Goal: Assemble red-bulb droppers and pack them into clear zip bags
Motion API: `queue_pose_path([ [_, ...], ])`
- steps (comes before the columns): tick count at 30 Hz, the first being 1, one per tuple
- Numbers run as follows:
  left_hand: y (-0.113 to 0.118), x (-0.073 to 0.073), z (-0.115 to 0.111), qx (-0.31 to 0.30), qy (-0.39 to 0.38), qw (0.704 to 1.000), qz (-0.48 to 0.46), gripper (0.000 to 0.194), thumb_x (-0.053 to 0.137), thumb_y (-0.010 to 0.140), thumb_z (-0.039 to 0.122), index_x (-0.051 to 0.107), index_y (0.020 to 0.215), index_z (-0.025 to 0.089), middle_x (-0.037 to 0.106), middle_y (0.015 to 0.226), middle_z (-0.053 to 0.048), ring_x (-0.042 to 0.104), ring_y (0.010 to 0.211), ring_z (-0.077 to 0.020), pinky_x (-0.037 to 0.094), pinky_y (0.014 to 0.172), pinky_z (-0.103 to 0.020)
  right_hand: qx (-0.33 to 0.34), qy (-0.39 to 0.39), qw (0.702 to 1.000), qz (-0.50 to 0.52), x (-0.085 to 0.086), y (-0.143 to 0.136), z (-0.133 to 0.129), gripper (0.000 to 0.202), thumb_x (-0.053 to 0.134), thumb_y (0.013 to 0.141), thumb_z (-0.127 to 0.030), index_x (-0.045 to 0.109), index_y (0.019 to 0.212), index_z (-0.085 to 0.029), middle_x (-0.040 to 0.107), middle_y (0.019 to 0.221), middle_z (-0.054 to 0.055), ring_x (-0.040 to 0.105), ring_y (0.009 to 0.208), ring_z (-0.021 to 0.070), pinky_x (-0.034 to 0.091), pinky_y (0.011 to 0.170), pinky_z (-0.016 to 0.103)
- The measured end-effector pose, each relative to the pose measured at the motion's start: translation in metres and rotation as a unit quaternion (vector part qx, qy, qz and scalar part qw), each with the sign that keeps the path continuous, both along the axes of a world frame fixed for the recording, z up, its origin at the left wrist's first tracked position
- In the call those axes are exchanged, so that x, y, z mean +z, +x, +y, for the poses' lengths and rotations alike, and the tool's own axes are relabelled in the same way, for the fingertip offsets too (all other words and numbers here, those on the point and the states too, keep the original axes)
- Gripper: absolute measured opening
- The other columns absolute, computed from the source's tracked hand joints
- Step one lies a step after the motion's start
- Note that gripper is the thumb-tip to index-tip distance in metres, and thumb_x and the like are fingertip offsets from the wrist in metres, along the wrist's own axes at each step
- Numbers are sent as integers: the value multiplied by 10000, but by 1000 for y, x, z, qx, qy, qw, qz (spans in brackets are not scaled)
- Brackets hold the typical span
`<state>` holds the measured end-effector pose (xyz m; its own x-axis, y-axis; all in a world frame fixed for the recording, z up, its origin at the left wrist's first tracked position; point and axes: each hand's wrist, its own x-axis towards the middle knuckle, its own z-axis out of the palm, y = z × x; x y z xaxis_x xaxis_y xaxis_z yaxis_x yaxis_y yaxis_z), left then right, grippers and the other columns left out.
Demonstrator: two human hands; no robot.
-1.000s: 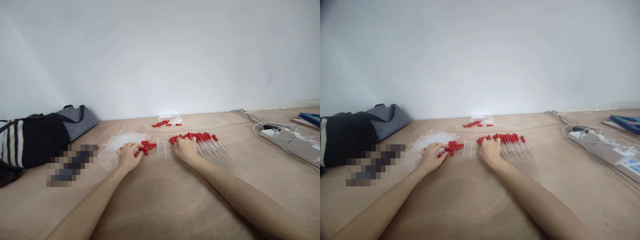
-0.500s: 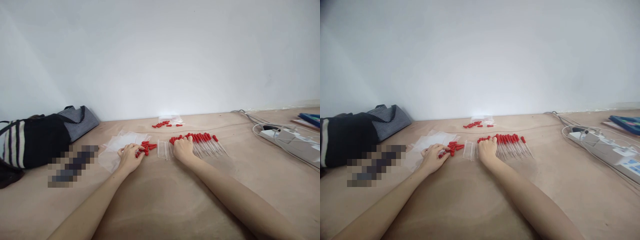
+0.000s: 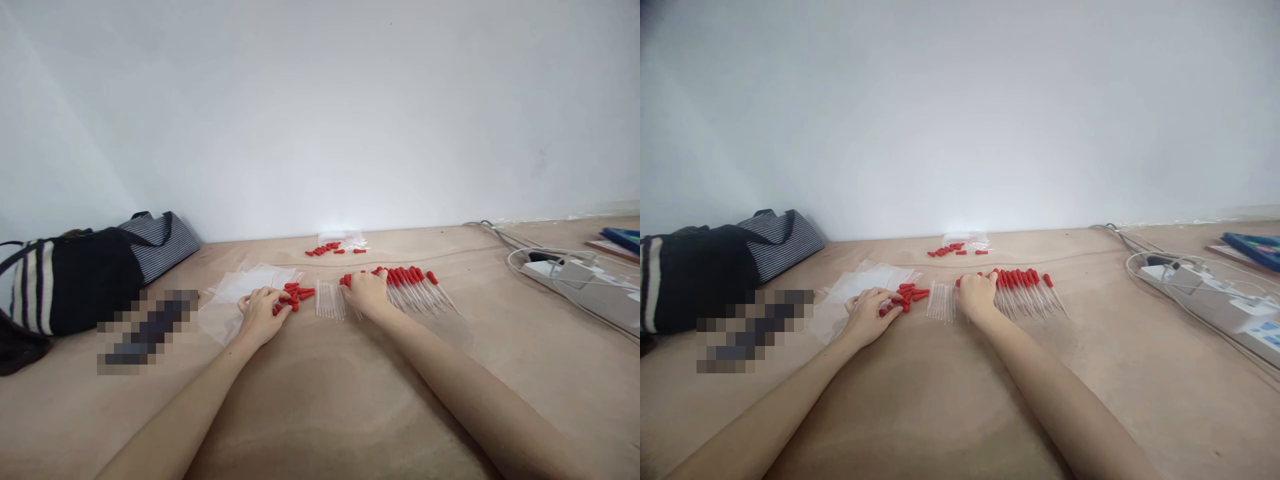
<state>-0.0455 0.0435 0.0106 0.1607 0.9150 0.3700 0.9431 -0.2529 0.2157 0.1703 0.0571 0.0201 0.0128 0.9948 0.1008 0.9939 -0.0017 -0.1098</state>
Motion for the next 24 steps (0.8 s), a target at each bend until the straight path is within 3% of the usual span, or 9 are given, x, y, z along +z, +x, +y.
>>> queue_pose_path([
  [11,2,0,-2,-51,16,998,44,156,543,738,201,631,842,278,571,914,-26,483,926,-225,247,819,-419,0,-44,998,33,0,-17,4,213,491,704,-221,636,842,-148,652,861,122,556,903,268,191,848,438],
  [19,4,-3,4,-111,39,989,90,147,530,778,190,639,820,280,541,902,-35,480,912,-219,240,831,-426,-1,-61,997,52,1,-20,6,188,501,682,-197,637,805,-153,655,828,111,585,822,252,212,838,447],
  [24,6,-1,3,-172,61,983,16,108,489,793,173,587,804,217,525,879,-44,480,898,-213,305,826,-412,21,-27,998,62,11,-1,-8,186,452,726,-205,625,730,-135,650,784,111,570,792,236,236,793,418],
])
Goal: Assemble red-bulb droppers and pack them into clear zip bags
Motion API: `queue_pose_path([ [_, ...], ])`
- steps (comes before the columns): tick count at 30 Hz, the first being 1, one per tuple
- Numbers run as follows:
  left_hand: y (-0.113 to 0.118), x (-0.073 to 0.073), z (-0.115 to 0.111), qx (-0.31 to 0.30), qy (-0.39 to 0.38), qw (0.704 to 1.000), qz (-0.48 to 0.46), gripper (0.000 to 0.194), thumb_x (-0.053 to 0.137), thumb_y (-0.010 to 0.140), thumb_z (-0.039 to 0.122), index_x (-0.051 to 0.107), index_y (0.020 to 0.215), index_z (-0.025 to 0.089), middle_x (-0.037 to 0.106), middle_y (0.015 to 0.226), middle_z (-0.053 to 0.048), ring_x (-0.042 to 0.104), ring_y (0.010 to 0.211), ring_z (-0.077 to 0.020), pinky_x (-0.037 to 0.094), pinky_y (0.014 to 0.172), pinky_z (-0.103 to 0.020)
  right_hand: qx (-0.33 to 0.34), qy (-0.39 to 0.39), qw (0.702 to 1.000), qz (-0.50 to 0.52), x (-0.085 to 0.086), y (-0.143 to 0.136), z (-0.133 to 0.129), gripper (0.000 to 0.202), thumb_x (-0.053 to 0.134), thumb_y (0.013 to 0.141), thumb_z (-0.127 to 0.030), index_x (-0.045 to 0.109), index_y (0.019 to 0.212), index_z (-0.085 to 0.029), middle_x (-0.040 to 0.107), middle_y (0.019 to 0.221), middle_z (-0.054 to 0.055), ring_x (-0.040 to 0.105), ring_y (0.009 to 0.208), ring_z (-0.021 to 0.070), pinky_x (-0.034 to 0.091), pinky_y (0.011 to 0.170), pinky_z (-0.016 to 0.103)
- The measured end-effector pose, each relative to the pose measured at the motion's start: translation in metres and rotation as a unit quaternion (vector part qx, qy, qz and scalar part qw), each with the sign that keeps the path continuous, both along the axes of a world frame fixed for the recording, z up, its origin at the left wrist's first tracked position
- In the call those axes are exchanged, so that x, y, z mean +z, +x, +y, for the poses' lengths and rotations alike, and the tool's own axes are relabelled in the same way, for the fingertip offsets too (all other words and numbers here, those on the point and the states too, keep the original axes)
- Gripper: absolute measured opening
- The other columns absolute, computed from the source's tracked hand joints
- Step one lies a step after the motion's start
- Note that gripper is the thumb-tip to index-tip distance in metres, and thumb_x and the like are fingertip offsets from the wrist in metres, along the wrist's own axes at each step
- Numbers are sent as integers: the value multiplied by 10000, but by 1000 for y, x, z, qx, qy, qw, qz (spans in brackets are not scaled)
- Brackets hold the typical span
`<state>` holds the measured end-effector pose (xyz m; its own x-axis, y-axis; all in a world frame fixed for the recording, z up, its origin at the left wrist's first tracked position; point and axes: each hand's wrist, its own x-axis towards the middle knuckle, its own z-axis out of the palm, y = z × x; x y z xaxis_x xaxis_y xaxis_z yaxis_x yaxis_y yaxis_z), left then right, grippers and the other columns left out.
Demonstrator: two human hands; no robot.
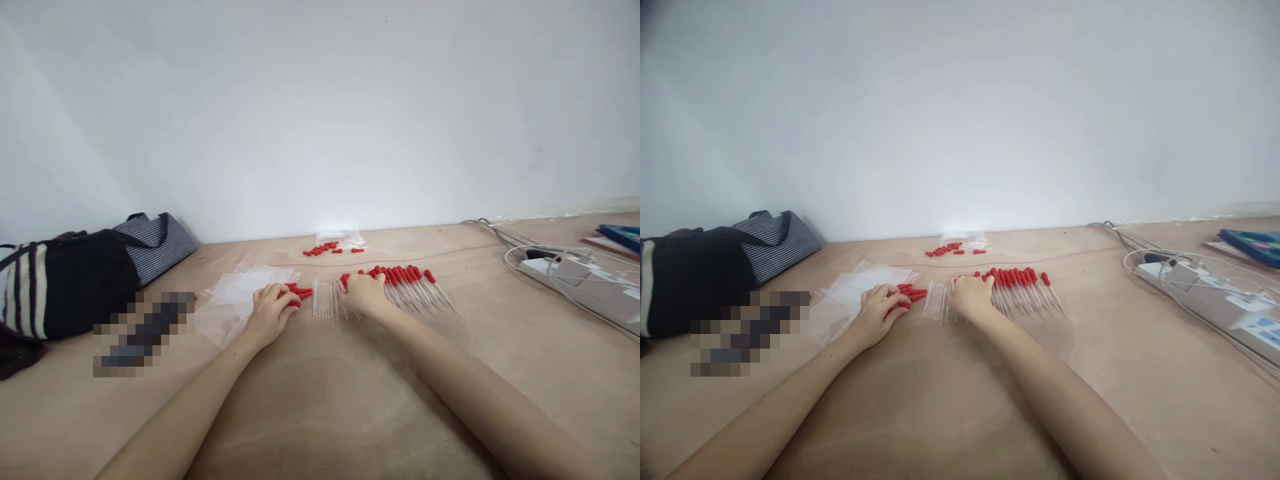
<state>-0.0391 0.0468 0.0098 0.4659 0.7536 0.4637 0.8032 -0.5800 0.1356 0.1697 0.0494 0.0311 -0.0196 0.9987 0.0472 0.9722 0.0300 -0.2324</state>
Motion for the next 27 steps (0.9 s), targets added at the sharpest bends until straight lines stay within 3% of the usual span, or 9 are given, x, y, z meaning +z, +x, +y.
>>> queue_pose_path([
  [4,12,3,-15,-103,-68,983,-132,78,413,829,189,486,856,190,533,896,-49,504,880,-176,406,783,-327,55,49,997,26,-1,30,-23,218,416,791,-239,602,698,-173,640,793,45,537,843,182,243,762,340],
  [6,22,3,-27,-111,-132,971,-168,81,397,838,203,445,903,193,548,900,-48,531,833,-161,435,746,-310,117,112,985,67,-8,46,-36,218,427,810,-252,590,684,-182,632,744,16,530,791,152,229,774,334],
  [8,32,3,-39,-120,-182,959,-180,92,382,845,208,421,927,196,564,846,-37,554,773,-150,450,712,-302,160,160,970,86,-17,60,-49,212,432,823,-249,592,699,-188,628,719,7,524,747,135,211,806,343],
  [11,44,5,-52,-159,-186,953,-177,161,392,831,191,445,983,199,589,852,-41,567,784,-152,454,734,-310,202,197,956,80,-29,73,-65,192,415,834,-211,607,828,-199,633,734,25,521,747,142,210,825,353],
  [13,48,6,-56,-196,-189,952,-140,160,392,823,177,512,925,202,602,857,-46,566,795,-155,454,734,-303,233,196,950,76,-34,78,-74,210,403,836,-191,600,906,-205,636,756,38,518,769,154,216,824,360],
  [16,48,10,-56,-235,-189,949,-95,170,399,795,153,565,794,188,604,840,-58,568,775,-158,460,697,-288,265,178,945,76,-37,80,-81,216,396,835,-190,608,866,-212,633,748,38,509,789,167,209,833,378],
  [22,43,12,-54,-153,-182,969,-62,72,572,687,196,567,759,188,602,761,-29,559,719,-172,458,680,-307,261,173,946,85,-43,78,-79,213,409,823,-195,620,798,-213,614,743,22,503,776,150,208,839,380],
  [27,47,-7,-52,-100,-186,970,-124,151,589,709,217,619,856,195,618,846,-28,579,779,-171,459,719,-298,249,156,951,96,-43,77,-79,199,437,818,-220,633,848,-236,616,789,17,506,782,146,215,830,378],
])
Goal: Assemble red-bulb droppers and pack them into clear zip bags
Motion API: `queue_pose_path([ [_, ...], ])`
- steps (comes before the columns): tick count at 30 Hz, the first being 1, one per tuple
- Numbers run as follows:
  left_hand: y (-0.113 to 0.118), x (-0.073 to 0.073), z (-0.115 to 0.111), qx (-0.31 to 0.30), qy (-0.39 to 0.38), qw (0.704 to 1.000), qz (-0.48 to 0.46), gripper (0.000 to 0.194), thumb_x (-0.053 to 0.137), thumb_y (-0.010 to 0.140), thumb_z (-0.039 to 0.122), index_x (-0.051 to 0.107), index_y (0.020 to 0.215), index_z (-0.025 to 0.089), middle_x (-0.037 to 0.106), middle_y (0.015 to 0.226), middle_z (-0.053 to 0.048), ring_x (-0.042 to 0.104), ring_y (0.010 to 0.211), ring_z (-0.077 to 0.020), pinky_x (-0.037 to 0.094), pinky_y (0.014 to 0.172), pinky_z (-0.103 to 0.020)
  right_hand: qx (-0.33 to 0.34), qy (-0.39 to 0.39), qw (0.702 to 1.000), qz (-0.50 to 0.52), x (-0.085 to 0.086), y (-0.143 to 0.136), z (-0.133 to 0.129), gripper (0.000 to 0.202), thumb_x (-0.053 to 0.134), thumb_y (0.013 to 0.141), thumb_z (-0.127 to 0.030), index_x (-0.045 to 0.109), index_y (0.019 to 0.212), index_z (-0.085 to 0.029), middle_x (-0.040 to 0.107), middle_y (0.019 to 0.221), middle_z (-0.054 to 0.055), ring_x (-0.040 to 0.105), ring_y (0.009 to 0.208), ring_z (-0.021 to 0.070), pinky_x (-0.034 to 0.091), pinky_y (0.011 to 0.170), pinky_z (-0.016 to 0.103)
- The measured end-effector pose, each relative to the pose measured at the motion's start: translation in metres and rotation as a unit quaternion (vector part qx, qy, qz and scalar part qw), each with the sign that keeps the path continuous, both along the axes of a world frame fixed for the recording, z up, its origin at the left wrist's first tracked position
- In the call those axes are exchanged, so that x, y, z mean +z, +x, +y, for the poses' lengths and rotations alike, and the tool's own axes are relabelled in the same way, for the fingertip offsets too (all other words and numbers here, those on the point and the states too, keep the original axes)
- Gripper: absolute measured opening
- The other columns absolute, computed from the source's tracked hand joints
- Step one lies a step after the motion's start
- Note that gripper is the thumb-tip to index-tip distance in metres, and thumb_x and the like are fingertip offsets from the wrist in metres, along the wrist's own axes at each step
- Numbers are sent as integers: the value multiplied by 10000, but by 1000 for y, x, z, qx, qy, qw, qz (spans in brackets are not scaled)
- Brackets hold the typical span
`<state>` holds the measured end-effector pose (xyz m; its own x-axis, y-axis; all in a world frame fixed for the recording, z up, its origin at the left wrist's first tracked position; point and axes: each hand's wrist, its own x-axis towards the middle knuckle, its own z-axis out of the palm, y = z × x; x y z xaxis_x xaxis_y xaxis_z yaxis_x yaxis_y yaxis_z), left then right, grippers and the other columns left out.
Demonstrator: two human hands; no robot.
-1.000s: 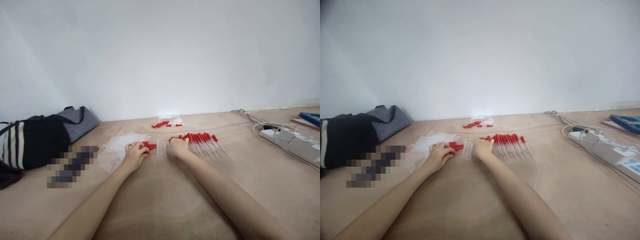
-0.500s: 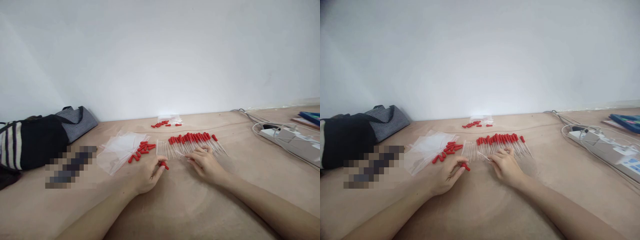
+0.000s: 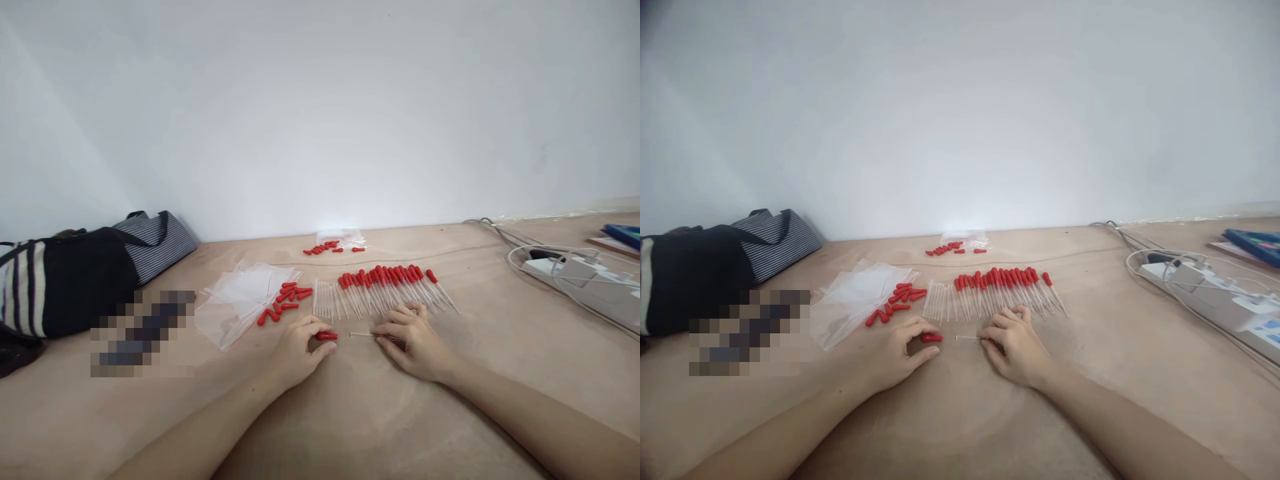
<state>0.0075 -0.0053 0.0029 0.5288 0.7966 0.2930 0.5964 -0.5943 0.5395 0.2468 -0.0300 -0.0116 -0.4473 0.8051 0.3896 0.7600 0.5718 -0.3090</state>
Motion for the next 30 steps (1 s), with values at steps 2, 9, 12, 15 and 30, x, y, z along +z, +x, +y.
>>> queue_pose_path([
  [2,2,-8,2,31,-10,999,-5,155,567,734,221,645,865,195,612,826,-26,582,734,-161,463,669,-280,-11,-4,1000,4,1,-2,0,180,469,816,-266,638,874,-251,617,796,15,504,798,152,217,820,376],
  [9,7,-14,1,58,5,998,-5,124,524,769,209,646,795,201,592,769,-16,557,711,-154,434,653,-276,-54,-1,998,44,-7,-10,7,149,534,798,-309,660,737,-257,608,789,16,491,793,160,235,737,343],
  [12,8,-13,-1,73,2,997,-16,83,509,774,207,587,798,189,596,766,-13,550,752,-168,423,676,-286,-62,13,997,50,-10,-12,8,162,516,806,-268,626,699,-215,600,810,26,484,798,163,239,734,337],
  [15,10,-14,-2,82,-24,996,-26,91,479,797,236,546,841,192,603,782,-12,548,742,-169,422,662,-289,-72,29,996,52,-10,-14,8,153,484,818,-245,591,718,-202,605,817,27,483,805,167,234,751,345],
  [30,15,-15,-6,68,-28,996,-52,120,465,813,279,540,850,194,613,772,-2,561,721,-158,426,646,-274,-19,117,991,65,-11,-30,2,199,434,848,-234,633,838,-236,611,701,-7,483,745,130,179,807,357],
])
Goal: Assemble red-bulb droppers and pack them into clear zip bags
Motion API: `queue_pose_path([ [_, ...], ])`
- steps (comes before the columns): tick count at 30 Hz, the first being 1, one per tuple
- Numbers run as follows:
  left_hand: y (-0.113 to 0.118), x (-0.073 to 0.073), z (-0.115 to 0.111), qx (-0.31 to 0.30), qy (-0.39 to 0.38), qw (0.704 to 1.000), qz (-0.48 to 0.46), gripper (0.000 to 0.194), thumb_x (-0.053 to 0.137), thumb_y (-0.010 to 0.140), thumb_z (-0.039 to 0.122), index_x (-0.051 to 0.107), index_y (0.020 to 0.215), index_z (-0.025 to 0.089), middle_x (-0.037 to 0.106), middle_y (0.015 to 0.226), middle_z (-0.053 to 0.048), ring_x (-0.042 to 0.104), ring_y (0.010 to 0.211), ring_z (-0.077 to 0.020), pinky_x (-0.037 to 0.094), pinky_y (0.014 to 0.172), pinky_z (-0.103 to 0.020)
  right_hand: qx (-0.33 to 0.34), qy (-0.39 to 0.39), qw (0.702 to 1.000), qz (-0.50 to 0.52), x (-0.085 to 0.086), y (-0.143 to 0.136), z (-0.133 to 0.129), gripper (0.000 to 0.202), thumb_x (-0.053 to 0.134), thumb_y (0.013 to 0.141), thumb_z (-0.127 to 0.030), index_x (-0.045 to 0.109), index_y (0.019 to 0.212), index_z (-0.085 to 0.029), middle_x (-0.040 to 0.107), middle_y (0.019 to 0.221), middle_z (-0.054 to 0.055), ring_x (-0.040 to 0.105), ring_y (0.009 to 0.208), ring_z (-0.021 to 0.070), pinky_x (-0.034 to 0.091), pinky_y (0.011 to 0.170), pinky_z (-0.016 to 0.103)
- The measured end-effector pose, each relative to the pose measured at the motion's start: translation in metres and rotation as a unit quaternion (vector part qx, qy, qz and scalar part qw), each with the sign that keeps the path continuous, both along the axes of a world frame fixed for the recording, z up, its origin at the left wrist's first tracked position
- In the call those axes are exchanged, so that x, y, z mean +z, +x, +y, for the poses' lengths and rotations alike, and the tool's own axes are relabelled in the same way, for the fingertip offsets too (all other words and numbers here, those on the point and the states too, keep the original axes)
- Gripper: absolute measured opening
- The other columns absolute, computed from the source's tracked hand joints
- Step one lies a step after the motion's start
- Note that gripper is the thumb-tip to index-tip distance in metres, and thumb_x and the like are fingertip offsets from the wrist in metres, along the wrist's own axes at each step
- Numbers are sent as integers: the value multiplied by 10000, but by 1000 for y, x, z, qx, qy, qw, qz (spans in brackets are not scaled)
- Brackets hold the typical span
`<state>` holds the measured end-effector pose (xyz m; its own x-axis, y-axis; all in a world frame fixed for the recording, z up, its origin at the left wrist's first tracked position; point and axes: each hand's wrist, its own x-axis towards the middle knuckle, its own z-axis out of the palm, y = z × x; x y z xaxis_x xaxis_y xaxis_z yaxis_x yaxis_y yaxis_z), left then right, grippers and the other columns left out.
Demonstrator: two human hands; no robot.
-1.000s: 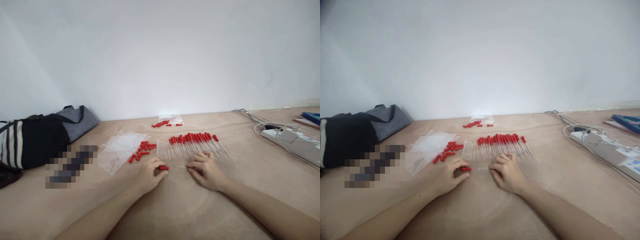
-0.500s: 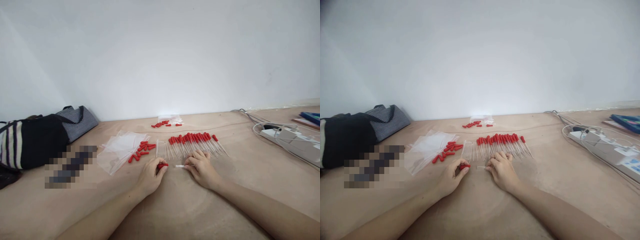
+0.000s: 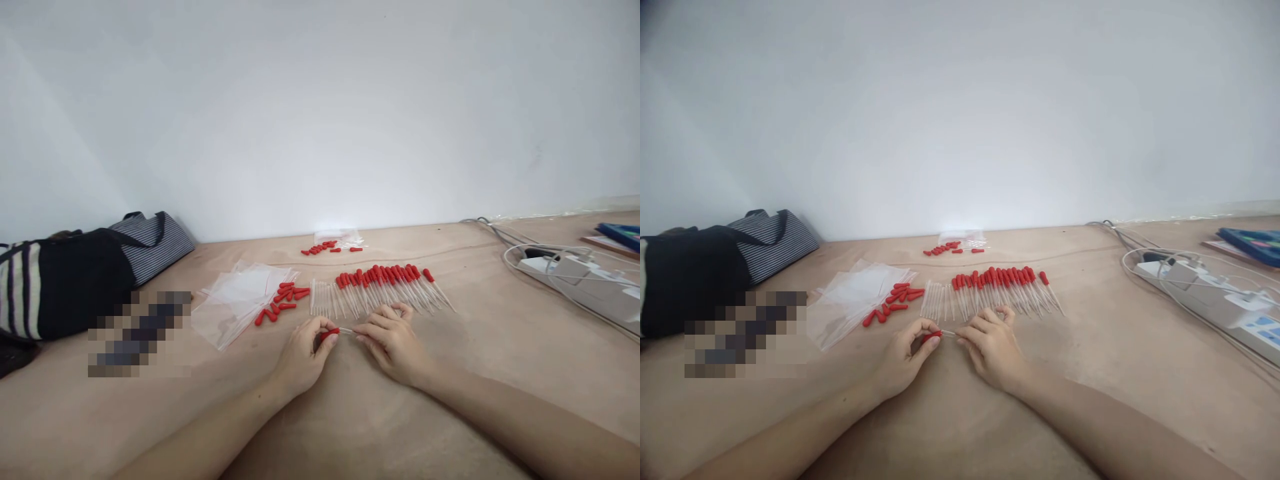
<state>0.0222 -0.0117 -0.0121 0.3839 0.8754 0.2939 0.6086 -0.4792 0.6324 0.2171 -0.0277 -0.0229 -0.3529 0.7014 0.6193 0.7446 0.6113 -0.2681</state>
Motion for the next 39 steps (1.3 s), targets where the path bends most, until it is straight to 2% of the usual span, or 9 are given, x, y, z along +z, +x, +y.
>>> queue_pose_path([
  [8,-1,-2,0,-5,-4,997,-71,130,528,772,265,609,841,190,634,802,-16,583,736,-152,457,672,-268,36,-5,999,-5,1,-1,-1,189,451,816,-185,627,867,-231,587,678,-3,430,714,134,199,731,333],
  [15,-3,-10,2,-22,-79,989,-123,161,564,750,271,641,855,177,662,778,-31,594,698,-156,465,624,-256,56,134,988,-58,2,5,4,276,415,755,-77,612,904,-199,552,655,5,398,704,146,198,733,350],
  [19,-3,-11,3,-28,-76,988,-129,164,574,744,268,651,856,177,650,761,-32,579,678,-150,455,616,-255,59,183,977,-87,4,4,3,252,397,766,-61,603,871,-159,528,632,8,392,692,142,201,758,355],
  [24,-1,-7,0,-27,-26,993,-109,148,576,740,263,672,824,187,601,724,-27,549,631,-133,440,581,-244,72,149,984,-70,5,3,1,265,390,754,-57,597,878,-168,515,622,0,385,682,138,204,739,341],
  [32,0,-6,-3,-47,4,994,-97,154,573,753,246,674,859,199,579,724,-27,543,615,-125,451,574,-246,67,66,995,-44,6,0,-3,265,393,729,-67,603,840,-183,533,641,9,395,699,145,212,720,337],
  [39,5,1,-7,-54,37,995,-78,135,580,733,223,678,812,173,578,690,-26,542,591,-119,452,562,-239,96,-6,995,13,7,-4,-1,216,409,773,-116,615,785,-178,545,624,18,396,702,149,219,692,332],
])
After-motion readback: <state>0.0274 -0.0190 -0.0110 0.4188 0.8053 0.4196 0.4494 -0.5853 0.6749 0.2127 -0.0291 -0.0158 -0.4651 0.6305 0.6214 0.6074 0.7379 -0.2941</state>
